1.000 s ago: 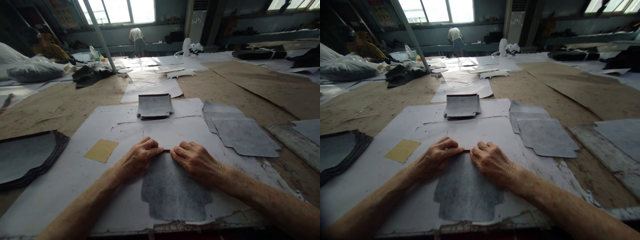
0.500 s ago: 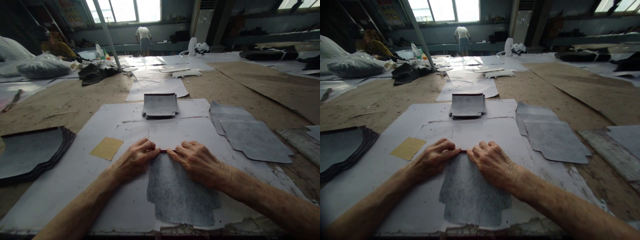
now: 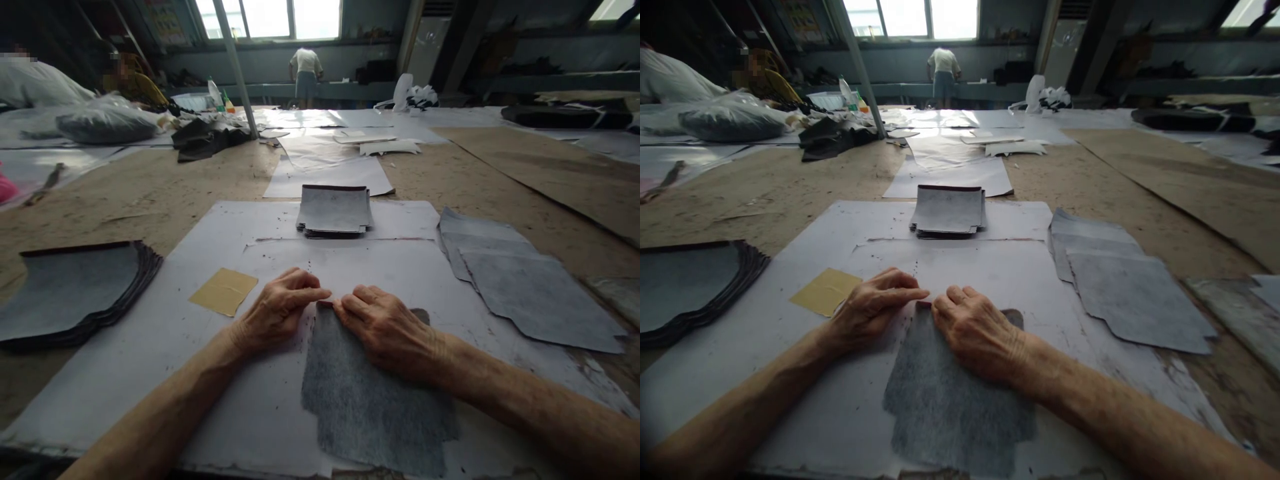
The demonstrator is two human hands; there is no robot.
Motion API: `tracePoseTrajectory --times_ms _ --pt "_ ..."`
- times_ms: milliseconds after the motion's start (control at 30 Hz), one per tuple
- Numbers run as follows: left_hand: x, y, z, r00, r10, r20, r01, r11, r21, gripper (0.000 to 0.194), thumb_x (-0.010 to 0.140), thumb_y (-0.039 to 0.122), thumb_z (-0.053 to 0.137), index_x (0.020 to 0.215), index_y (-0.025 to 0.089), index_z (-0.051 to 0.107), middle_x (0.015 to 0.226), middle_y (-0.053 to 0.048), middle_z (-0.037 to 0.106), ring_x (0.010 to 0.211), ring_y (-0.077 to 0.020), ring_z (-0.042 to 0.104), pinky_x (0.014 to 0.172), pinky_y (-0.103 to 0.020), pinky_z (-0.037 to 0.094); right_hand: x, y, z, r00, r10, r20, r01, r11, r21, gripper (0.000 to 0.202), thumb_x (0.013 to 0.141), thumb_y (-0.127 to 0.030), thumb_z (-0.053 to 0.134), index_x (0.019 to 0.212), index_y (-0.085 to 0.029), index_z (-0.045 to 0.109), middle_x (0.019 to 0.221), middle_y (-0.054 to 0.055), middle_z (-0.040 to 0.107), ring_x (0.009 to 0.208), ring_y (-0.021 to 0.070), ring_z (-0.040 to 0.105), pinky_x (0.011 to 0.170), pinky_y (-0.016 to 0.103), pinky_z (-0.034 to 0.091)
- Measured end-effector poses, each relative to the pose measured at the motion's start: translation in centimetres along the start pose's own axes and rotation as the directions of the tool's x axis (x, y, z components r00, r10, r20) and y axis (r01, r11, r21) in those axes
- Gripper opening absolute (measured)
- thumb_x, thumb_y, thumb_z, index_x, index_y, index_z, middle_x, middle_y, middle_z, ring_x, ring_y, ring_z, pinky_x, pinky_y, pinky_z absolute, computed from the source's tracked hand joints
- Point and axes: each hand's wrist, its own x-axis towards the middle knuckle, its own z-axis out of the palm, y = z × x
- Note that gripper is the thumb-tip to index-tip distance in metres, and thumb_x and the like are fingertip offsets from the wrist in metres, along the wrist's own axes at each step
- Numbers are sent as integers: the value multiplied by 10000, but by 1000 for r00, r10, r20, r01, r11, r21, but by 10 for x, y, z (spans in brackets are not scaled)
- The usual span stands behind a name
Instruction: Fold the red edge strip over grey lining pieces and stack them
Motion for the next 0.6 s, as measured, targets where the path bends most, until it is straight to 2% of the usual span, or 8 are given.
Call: tracePoseTrajectory --times_ms 67,233,433,600 --pt "-2 0 -5 999 -41 -12 40 999 -34 334 816 20 370 930 171 645 805 -40 574 748 -108 517 665 -238 455 0 0 -1 999 34 30 -35 999 31 232 809 -51 443 1000 -53 576 870 91 546 737 199 414 691 330 429" --pt "-7 5 -12 992 -98 80 103 993 -58 276 787 59 412 796 155 671 731 -39 579 673 -112 511 614 -235 429 3 0 -5 993 90 79 -97 992 81 363 766 -30 458 1116 -92 530 907 86 524 748 183 400 714 323 408" --pt "-4 6 -12 990 -64 126 71 996 -51 249 764 57 412 741 140 645 719 -39 576 659 -118 487 626 -246 414 4 3 -3 987 140 81 -150 979 136 387 775 -41 444 1134 -161 524 843 57 486 686 156 369 673 293 362" --pt "-4 7 -12 987 -61 147 64 998 -19 251 750 41 406 732 139 635 727 -40 576 661 -118 484 624 -242 410 7 2 -3 983 157 90 -166 981 100 419 751 -36 433 1131 -190 521 800 48 469 643 145 342 631 284 316"
